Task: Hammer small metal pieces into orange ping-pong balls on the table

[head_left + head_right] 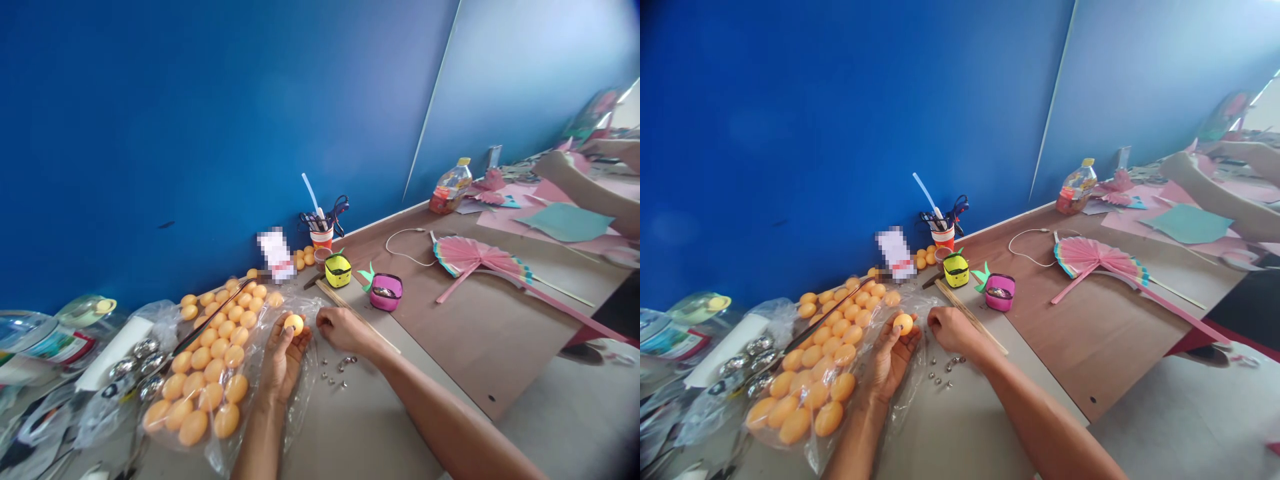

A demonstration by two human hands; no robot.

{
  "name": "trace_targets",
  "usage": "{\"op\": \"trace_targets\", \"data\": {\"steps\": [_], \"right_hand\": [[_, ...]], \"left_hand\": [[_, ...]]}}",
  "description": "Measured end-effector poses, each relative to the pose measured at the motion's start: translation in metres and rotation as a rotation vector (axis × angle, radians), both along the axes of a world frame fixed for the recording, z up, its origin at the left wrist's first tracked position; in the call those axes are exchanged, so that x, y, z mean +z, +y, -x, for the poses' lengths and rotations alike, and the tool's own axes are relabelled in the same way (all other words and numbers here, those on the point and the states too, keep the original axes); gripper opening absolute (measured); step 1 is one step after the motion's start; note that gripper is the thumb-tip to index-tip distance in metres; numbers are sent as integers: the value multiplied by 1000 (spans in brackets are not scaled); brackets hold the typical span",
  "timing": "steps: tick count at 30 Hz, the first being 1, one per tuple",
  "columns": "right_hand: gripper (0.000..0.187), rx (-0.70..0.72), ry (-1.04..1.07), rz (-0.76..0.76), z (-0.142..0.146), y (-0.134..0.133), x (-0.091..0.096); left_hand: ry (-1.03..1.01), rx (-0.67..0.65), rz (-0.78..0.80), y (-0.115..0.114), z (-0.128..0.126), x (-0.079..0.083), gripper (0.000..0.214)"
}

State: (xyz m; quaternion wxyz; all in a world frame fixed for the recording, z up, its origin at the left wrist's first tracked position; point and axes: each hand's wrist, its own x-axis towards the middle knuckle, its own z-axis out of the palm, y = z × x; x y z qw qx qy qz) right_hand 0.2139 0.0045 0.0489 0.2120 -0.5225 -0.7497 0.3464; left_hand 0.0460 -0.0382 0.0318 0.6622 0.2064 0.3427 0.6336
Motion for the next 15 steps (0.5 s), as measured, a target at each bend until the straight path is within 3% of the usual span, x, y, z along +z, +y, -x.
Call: {"op": "trace_targets", "data": {"steps": [4, 7, 15], "right_hand": [[4, 7, 499, 267, 1, 4, 0], [7, 71, 752, 317, 4, 0, 2], [19, 56, 884, 335, 14, -8, 5]], "left_hand": [[-20, 19, 2, 1, 0, -3, 44], [-25, 32, -12, 1, -1, -3, 40], [19, 4, -48, 1, -3, -5, 42]]}}
